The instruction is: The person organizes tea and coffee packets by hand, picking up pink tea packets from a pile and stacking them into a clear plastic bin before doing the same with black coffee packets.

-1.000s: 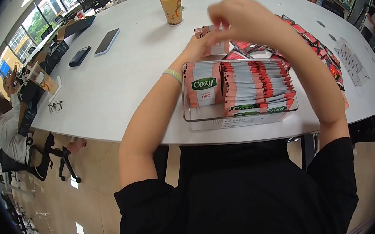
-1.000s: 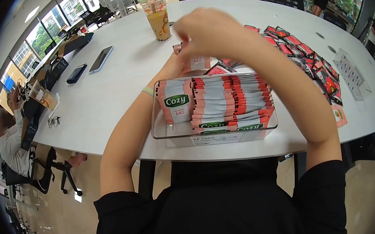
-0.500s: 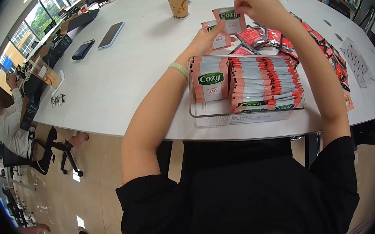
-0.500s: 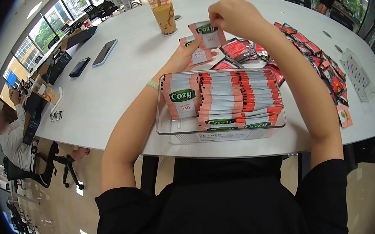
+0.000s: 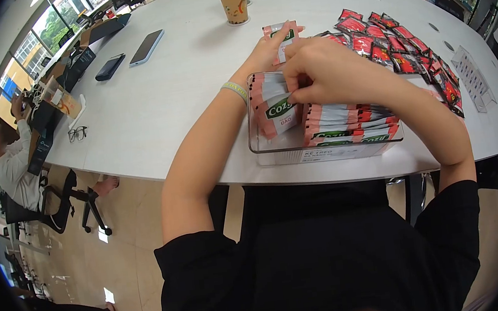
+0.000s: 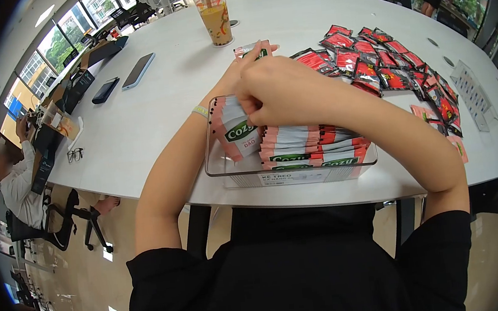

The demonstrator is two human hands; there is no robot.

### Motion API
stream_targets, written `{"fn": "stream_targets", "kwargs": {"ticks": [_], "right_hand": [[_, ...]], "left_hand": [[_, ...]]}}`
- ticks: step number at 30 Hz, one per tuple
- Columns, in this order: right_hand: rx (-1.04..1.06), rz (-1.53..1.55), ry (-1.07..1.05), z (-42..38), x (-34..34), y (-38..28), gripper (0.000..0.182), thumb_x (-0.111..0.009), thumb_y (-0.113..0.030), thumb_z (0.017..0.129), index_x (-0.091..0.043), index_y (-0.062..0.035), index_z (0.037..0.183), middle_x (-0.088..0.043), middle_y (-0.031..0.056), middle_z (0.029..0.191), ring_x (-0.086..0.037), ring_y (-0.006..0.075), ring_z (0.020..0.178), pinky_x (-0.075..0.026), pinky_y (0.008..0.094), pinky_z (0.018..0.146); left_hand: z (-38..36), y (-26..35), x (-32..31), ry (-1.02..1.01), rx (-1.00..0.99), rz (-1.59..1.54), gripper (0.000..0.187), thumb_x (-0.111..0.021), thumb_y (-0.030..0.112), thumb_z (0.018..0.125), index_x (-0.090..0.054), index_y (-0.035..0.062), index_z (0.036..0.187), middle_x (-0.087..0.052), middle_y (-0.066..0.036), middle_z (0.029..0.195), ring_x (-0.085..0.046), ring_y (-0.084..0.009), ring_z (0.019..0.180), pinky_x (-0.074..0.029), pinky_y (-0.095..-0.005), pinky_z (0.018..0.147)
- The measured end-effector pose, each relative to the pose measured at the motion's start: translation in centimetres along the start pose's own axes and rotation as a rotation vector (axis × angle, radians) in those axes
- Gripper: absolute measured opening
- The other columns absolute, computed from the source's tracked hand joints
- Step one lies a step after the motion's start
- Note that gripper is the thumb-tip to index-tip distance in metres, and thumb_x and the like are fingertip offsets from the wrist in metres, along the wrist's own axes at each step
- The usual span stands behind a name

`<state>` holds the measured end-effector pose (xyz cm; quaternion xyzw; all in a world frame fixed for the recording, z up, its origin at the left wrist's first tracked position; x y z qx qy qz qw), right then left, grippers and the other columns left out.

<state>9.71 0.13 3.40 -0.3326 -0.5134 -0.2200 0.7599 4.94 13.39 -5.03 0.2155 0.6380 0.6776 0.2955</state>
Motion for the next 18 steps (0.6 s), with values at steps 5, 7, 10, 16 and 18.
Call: {"fn": "stream_targets", "kwargs": {"ticks": [5,7,10,16,18], "right_hand": [[-0.023,-0.109,-0.057,0.7,0.0,-0.4,0.027,-0.07,-0.017,0.062,-0.049,-0.0014,0.052,-0.052,0.0105,0.062,-0.052,0.0263,0.06,-0.042,0.0358,0.058],[-0.073,-0.121,-0.122,1.1,-0.1,-0.4,0.028,-0.07,-0.018,0.062,-0.049,-0.0015,0.051,-0.051,0.0103,0.06,-0.052,0.0259,0.06,-0.042,0.0356,0.058],[-0.097,-0.159,-0.18,1.3,-0.6,-0.5,0.03,-0.071,-0.02,0.062,-0.049,-0.0017,0.051,-0.05,0.0098,0.056,-0.052,0.0254,0.059,-0.041,0.0354,0.057],[-0.006,-0.071,-0.017,-0.6,3.3,-1.4,0.032,-0.073,-0.022,0.061,-0.049,-0.0026,0.052,-0.049,0.0065,0.055,-0.05,0.0226,0.057,-0.039,0.0331,0.053],[0.005,0.002,0.011,-2.1,4.8,-1.3,0.033,-0.075,-0.023,0.06,-0.049,-0.0028,0.052,-0.049,0.0053,0.054,-0.049,0.0207,0.056,-0.038,0.0319,0.052]], "left_hand": [[0.5,-0.3,0.3,-0.034,-0.15,0.06,0.057,-0.051,0.052,0.08,-0.052,0.0087,0.116,-0.054,-0.007,0.108,-0.054,-0.0154,0.095,-0.047,-0.0289,0.077],[0.9,-0.3,0.5,0.005,-0.201,0.171,0.057,-0.052,0.052,0.08,-0.052,0.0074,0.116,-0.055,-0.009,0.105,-0.056,-0.0154,0.092,-0.048,-0.0273,0.074],[0.6,-0.1,0.3,-0.018,-0.176,0.164,0.057,-0.051,0.051,0.081,-0.052,0.0061,0.116,-0.056,-0.008,0.104,-0.056,-0.0154,0.091,-0.048,-0.0261,0.074],[-0.9,0.2,-0.3,-0.04,0.047,-0.122,0.057,-0.052,0.049,0.081,-0.049,0.0051,0.117,-0.058,-0.01,0.102,-0.059,-0.0171,0.089,-0.05,-0.0278,0.073],[1.1,-1.5,0.5,-0.036,0.041,-0.144,0.058,-0.051,0.049,0.082,-0.047,0.0036,0.118,-0.057,-0.012,0.102,-0.059,-0.0183,0.091,-0.051,-0.0281,0.075]]}}
Point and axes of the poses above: each hand's wrist, its own z-axis towards the middle knuckle, its own x-axis out of the back of the hand, y = z × x, the point moved 5 cm from there along z, towards the middle knuckle
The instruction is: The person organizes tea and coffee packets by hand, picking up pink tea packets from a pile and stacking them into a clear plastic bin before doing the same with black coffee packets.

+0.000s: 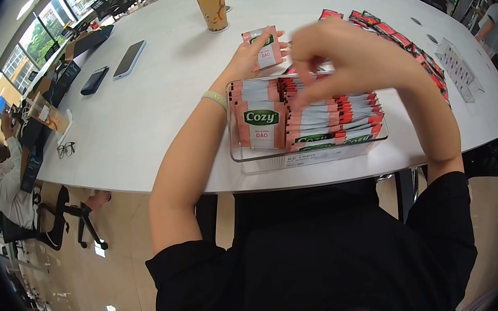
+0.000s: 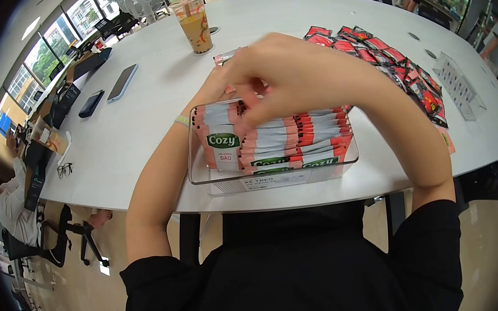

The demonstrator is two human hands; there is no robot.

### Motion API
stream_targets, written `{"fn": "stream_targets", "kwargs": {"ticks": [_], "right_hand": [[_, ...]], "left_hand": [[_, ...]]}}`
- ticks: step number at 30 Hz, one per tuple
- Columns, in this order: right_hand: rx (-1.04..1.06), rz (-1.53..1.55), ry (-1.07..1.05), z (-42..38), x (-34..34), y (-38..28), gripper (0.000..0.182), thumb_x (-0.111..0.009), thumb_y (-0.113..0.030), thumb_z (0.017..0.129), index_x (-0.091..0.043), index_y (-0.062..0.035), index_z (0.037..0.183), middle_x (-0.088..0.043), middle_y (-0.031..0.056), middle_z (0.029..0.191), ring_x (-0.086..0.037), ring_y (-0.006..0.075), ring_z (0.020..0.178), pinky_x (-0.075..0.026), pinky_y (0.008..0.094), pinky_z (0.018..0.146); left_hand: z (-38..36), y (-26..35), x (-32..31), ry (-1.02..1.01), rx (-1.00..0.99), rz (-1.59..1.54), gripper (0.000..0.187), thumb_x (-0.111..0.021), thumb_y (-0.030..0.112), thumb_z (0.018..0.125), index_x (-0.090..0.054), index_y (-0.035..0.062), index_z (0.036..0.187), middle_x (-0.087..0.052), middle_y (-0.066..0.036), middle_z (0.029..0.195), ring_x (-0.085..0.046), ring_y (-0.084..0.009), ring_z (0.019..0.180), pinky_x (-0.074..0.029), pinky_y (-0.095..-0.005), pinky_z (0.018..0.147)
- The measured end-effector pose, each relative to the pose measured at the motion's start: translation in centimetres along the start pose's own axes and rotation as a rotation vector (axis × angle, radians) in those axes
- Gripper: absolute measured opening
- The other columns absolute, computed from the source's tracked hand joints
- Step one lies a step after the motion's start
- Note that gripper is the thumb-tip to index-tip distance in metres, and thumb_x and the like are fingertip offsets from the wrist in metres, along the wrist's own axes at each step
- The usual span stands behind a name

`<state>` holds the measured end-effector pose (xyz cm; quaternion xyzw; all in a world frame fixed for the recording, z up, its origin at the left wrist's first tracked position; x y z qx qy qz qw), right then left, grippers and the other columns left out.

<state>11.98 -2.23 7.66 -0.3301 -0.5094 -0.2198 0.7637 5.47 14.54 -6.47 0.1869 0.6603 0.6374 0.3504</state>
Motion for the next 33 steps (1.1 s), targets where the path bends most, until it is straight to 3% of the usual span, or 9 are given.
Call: {"fn": "stream_targets", "kwargs": {"ticks": [2,6,8,22,26,28,30,32,33], "right_hand": [[-0.005,0.12,-0.15,-2.6,0.0,0.4,0.031,-0.076,-0.024,0.059,-0.053,-0.0039,0.055,-0.048,0.0025,0.056,-0.047,0.0165,0.057,-0.036,0.0294,0.05],[0.177,0.092,-0.116,-5.7,-0.4,0.2,0.022,-0.073,-0.013,0.061,-0.055,-0.0025,0.059,-0.048,0.0044,0.057,-0.049,0.0165,0.054,-0.038,0.0292,0.048],[0.073,0.121,-0.127,-6.6,-0.2,0.6,0.019,-0.073,-0.014,0.061,-0.058,-0.0031,0.061,-0.047,0.0037,0.057,-0.048,0.0158,0.054,-0.037,0.0289,0.047],[-0.018,0.135,-0.077,-8.2,-0.7,1.4,0.012,-0.07,-0.01,0.064,-0.06,-0.0022,0.063,-0.046,0.004,0.054,-0.046,0.0157,0.05,-0.036,0.0286,0.046],[0.002,0.103,-0.027,-9.3,0.4,2.7,0.008,-0.069,-0.01,0.067,-0.065,-0.0047,0.07,-0.056,0.0029,0.064,-0.049,0.0146,0.058,-0.039,0.0254,0.049],[-0.016,0.14,0.113,-11.0,2.0,3.0,0.009,-0.069,-0.01,0.068,-0.064,-0.0033,0.072,-0.057,0.0044,0.066,-0.049,0.0151,0.059,-0.04,0.0264,0.051],[-0.194,0.059,0.394,-15.2,4.4,4.6,0.014,-0.066,-0.013,0.073,-0.063,0.0001,0.077,-0.056,0.0052,0.065,-0.049,0.0122,0.059,-0.038,0.0263,0.052],[-0.466,-0.018,0.739,-21.6,5.7,7.1,0.016,-0.065,-0.015,0.074,-0.064,0.0,0.08,-0.058,0.0045,0.067,-0.051,0.0104,0.057,-0.041,0.0238,0.054],[-0.671,-0.08,0.802,-24.8,5.3,8.9,0.021,-0.065,-0.017,0.074,-0.063,0.0008,0.083,-0.057,0.0039,0.067,-0.05,0.0101,0.057,-0.04,0.0243,0.054]], "left_hand": [[-0.3,0.5,-0.6,-0.054,-0.075,-0.004,0.058,-0.049,0.049,0.083,-0.047,0.0025,0.118,-0.057,-0.013,0.104,-0.058,-0.0192,0.094,-0.05,-0.0274,0.077],[-0.4,0.7,-0.6,-0.051,-0.069,0.015,0.053,-0.047,0.042,0.087,-0.044,0.0008,0.119,-0.054,-0.018,0.107,-0.056,-0.0217,0.096,-0.049,-0.0295,0.082],[-0.6,0.7,-0.7,-0.036,-0.059,-0.002,0.053,-0.047,0.042,0.086,-0.044,0.0002,0.119,-0.054,-0.018,0.107,-0.056,-0.0217,0.096,-0.049,-0.0297,0.082],[-0.4,0.4,-0.2,-0.016,-0.03,-0.067,0.049,-0.048,0.038,0.087,-0.044,-0.0014,0.117,-0.054,-0.019,0.105,-0.056,-0.0201,0.095,-0.049,-0.0293,0.082],[-0.1,0.0,-0.1,-0.004,-0.068,-0.11,0.046,-0.046,0.038,0.088,-0.046,0.0018,0.116,-0.057,-0.014,0.1,-0.058,-0.0199,0.091,-0.05,-0.0322,0.077],[-0.2,0.0,0.0,-0.02,-0.036,-0.147,0.047,-0.046,0.038,0.088,-0.045,0.0003,0.117,-0.057,-0.014,0.1,-0.057,-0.0203,0.092,-0.049,-0.0326,0.078],[-0.1,0.0,-0.1,-0.045,-0.013,-0.149,0.048,-0.046,0.038,0.088,-0.045,-0.0012,0.117,-0.057,-0.015,0.1,-0.057,-0.0206,0.092,-0.049,-0.0327,0.078],[-0.3,0.2,0.1,0.03,-0.044,-0.095,0.049,-0.047,0.036,0.088,-0.044,-0.0036,0.116,-0.056,-0.015,0.1,-0.057,-0.0209,0.093,-0.049,-0.0324,0.079],[-0.3,0.2,0.1,0.019,-0.044,-0.097,0.049,-0.047,0.036,0.088,-0.044,-0.0036,0.116,-0.056,-0.015,0.1,-0.057,-0.0209,0.093,-0.049,-0.0324,0.079]]}}
Point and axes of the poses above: each hand's wrist, its own z-axis towards the middle knuckle, its own x-axis out of the back of the hand, y = z × x, the point moved 5 cm from there along z, towards the middle knuckle
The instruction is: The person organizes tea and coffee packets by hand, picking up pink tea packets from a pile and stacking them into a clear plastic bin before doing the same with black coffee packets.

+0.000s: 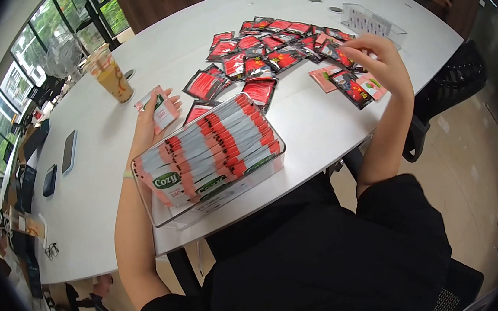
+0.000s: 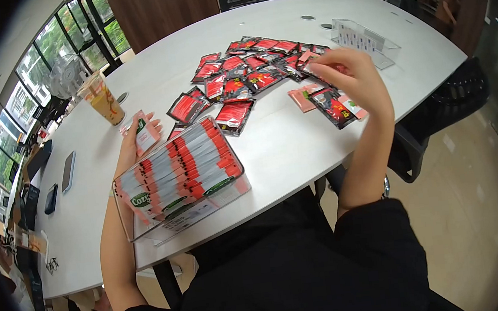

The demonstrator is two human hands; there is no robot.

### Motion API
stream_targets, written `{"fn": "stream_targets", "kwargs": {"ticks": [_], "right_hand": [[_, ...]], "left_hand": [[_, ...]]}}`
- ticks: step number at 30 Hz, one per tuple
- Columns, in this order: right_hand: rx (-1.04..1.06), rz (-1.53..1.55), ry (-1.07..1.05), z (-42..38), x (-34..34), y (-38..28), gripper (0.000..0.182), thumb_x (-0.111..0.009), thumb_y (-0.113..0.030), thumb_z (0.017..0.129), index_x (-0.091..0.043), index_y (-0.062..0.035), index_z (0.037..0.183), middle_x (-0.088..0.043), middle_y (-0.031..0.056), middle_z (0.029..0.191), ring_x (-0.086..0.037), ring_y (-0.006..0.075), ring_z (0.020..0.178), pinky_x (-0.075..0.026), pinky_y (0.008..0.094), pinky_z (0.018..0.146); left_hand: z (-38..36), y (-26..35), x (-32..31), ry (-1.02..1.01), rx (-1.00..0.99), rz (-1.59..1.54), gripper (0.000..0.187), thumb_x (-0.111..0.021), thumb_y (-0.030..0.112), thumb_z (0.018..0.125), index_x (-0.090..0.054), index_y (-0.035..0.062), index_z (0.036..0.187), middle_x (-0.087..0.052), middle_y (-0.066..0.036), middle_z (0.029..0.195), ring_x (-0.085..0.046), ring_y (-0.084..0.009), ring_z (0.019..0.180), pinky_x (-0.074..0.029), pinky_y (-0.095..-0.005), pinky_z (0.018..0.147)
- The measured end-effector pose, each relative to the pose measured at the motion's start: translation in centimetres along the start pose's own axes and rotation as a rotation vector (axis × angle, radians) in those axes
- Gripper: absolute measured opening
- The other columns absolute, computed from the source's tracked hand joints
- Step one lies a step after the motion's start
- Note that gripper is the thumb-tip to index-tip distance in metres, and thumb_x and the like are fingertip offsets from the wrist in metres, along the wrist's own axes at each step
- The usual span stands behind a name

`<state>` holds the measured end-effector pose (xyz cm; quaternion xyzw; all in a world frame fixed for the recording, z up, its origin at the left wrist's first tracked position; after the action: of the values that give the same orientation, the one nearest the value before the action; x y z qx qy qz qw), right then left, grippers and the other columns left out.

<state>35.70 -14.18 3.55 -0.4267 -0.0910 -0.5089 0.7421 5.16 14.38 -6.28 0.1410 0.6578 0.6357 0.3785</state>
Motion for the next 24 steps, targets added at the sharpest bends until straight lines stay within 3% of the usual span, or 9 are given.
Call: {"fn": "stream_targets", "kwargs": {"ticks": [2,4,5,7,12,15,17,21,24], "right_hand": [[-0.172,-0.11,0.084,-2.2,1.6,4.3,0.026,-0.066,-0.02,0.073,-0.062,0.0017,0.087,-0.056,0.0033,0.066,-0.05,0.0097,0.057,-0.04,0.0249,0.055],[-0.622,-0.05,-0.127,-5.4,1.1,8.1,0.038,-0.068,-0.026,0.07,-0.06,0.0012,0.095,-0.055,0.0044,0.064,-0.05,0.0125,0.057,-0.039,0.027,0.055],[-0.62,-0.051,-0.13,-6.2,1.0,8.9,0.038,-0.068,-0.026,0.07,-0.06,0.0012,0.095,-0.055,0.0044,0.064,-0.05,0.0125,0.057,-0.039,0.027,0.055],[-0.393,-0.292,-0.155,-6.8,0.6,8.3,0.045,-0.068,-0.027,0.069,-0.057,-0.0015,0.104,-0.054,0.0061,0.064,-0.052,0.0149,0.059,-0.04,0.0287,0.057],[-0.297,-0.363,0.036,-6.1,0.0,6.7,0.034,-0.06,-0.008,0.067,-0.059,0.0,0.1,-0.056,0.0084,0.066,-0.048,0.0098,0.06,-0.041,0.0237,0.06],[-0.382,-0.282,0.105,-5.1,-0.1,4.9,0.025,-0.057,-0.005,0.07,-0.059,0.0024,0.094,-0.058,0.0076,0.067,-0.052,0.0089,0.063,-0.042,0.0247,0.059],[-0.189,-0.092,0.14,-3.1,-1.6,3.4,0.02,-0.058,-0.002,0.071,-0.057,0.0022,0.091,-0.059,0.0052,0.072,-0.055,0.0083,0.067,-0.044,0.024,0.058],[-0.1,0.552,-0.412,2.7,-10.6,-2.7,0.025,-0.066,-0.003,0.07,-0.055,0.0013,0.093,-0.058,0.0045,0.081,-0.055,0.0077,0.067,-0.045,0.0201,0.057],[0.075,0.32,-0.536,6.0,-17.2,-5.5,0.019,-0.067,-0.005,0.069,-0.056,0.0001,0.084,-0.058,0.0019,0.069,-0.053,0.0061,0.058,-0.041,0.0191,0.051]], "left_hand": [[0.0,0.0,0.2,0.025,0.005,0.012,0.048,-0.049,0.033,0.088,-0.043,-0.006,0.115,-0.056,-0.016,0.101,-0.056,-0.0211,0.093,-0.048,-0.0317,0.08],[-0.1,0.0,-0.1,0.038,0.01,0.004,0.048,-0.05,0.032,0.087,-0.043,-0.0061,0.116,-0.055,-0.016,0.101,-0.056,-0.0212,0.093,-0.048,-0.0313,0.081],[-0.1,0.0,-0.1,0.052,0.012,-0.002,0.047,-0.05,0.031,0.087,-0.043,-0.0062,0.116,-0.055,-0.016,0.102,-0.056,-0.0213,0.093,-0.048,-0.0309,0.081],[0.0,0.0,0.1,0.053,0.005,0.001,0.047,-0.05,0.03,0.087,-0.043,-0.0062,0.116,-0.055,-0.016,0.102,-0.056,-0.0213,0.093,-0.048,-0.0309,0.081],[-0.5,0.3,-0.4,0.051,0.017,0.01,0.048,-0.051,0.03,0.087,-0.042,-0.0062,0.116,-0.054,-0.016,0.103,-0.056,-0.0211,0.094,-0.048,-0.0309,0.082],[-0.1,0.0,-0.3,0.035,-0.009,0.017,0.048,-0.051,0.03,0.087,-0.042,-0.0062,0.116,-0.055,-0.016,0.101,-0.057,-0.0207,0.093,-0.048,-0.0307,0.081],[0.2,-0.4,0.1,0.031,0.0,0.029,0.047,-0.046,0.032,0.089,-0.042,-0.0029,0.12,-0.055,-0.013,0.104,-0.056,-0.0184,0.094,-0.047,-0.0279,0.083],[0.2,-0.3,-0.3,-0.051,-0.06,0.027,0.05,-0.052,0.039,0.085,-0.047,-0.0023,0.114,-0.058,-0.012,0.096,-0.058,-0.0179,0.088,-0.048,-0.0295,0.076],[-0.1,0.0,-0.7,-0.064,-0.065,0.116,0.05,-0.052,0.04,0.085,-0.048,-0.0012,0.114,-0.058,-0.01,0.097,-0.057,-0.0174,0.089,-0.046,-0.029,0.079]]}}
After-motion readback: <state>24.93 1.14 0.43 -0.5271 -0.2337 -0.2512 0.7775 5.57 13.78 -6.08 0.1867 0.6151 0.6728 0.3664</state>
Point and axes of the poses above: each hand's wrist, its own z-axis towards the middle knuckle, its own x-axis out of the back of the hand, y = z × x, the point moved 5 cm from there along z, towards the middle knuckle
